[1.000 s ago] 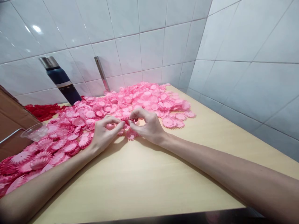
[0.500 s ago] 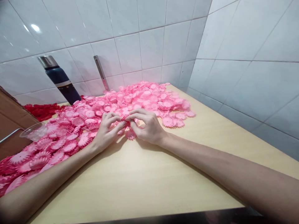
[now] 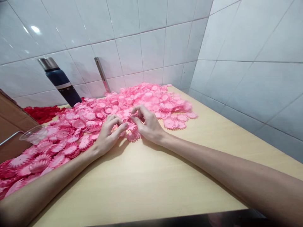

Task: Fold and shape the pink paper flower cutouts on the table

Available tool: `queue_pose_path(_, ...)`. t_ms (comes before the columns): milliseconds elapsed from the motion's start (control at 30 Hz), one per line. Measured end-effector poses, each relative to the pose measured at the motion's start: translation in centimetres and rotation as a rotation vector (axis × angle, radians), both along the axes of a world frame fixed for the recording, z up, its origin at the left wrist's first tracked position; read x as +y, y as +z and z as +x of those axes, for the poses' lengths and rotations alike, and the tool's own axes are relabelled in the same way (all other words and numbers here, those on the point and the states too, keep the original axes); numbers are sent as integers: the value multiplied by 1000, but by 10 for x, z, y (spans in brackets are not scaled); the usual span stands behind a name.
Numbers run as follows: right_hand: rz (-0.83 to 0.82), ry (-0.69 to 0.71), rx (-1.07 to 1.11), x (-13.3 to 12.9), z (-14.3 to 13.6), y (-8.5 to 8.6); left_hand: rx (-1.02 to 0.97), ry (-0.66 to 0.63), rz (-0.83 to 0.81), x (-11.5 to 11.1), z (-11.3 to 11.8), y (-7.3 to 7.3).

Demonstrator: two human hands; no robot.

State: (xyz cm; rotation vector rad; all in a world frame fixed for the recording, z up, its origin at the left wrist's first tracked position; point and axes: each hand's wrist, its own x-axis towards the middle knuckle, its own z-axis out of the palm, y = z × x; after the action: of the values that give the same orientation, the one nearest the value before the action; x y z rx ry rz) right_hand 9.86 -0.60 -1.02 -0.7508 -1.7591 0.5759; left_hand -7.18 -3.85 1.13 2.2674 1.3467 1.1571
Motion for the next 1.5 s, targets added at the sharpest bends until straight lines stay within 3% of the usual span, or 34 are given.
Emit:
queue_pose_path(267, -55, 22, 81, -2, -8, 3, -84, -12, 94, -3, -2, 1)
queue_pose_path(667, -153, 163, 140, 6, 5, -3, -15, -42, 15, 3, -5, -4)
queue_pose_path(933, -160, 169, 78, 6, 6, -3, -23, -29, 17, 5, -6, -8)
queue_pose_path(1500, 22, 104, -44, 2, 5, -2, -56, 3, -1, 1, -3, -4)
